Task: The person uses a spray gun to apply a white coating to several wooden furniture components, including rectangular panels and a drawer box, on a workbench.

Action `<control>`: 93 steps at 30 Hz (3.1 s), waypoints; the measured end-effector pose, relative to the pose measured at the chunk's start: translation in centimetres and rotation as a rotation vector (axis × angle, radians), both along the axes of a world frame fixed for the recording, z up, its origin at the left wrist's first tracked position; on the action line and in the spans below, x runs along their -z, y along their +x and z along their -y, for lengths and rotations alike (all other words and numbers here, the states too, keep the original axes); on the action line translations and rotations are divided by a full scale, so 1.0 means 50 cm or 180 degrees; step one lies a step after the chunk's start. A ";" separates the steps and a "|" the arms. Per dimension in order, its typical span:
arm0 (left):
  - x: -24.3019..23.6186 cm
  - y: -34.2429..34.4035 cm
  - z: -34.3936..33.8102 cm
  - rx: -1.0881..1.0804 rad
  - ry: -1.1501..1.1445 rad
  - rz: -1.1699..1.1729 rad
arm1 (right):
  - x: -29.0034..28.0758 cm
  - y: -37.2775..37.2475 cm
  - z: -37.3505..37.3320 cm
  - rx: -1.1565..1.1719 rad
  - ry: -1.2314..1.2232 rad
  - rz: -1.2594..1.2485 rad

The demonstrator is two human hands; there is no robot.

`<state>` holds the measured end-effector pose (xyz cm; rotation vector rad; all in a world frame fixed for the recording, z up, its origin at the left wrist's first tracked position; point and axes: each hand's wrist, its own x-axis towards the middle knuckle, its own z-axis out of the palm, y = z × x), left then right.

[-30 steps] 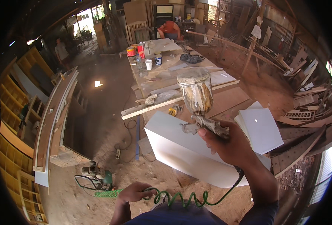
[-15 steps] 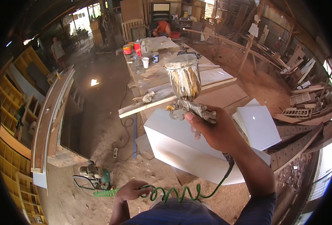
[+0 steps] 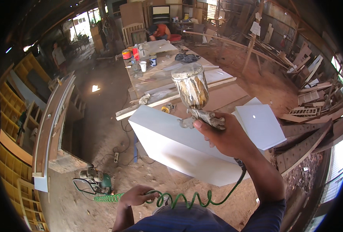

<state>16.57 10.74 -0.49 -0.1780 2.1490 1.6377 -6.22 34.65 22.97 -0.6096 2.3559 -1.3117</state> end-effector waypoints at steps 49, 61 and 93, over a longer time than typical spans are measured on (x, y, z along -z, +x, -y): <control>-0.049 -0.071 -0.401 0.0876 -0.0366 -0.0402 | 0.029 0.084 -0.534 0.1368 -0.0265 -0.0124; -0.056 -0.045 -0.153 0.0590 -0.0223 -0.0705 | 0.026 0.044 -0.224 0.0885 0.0051 -0.0023; -0.035 0.010 0.147 -0.0270 -0.0059 -0.0530 | 0.019 -0.064 0.258 0.0076 -0.0004 -0.0271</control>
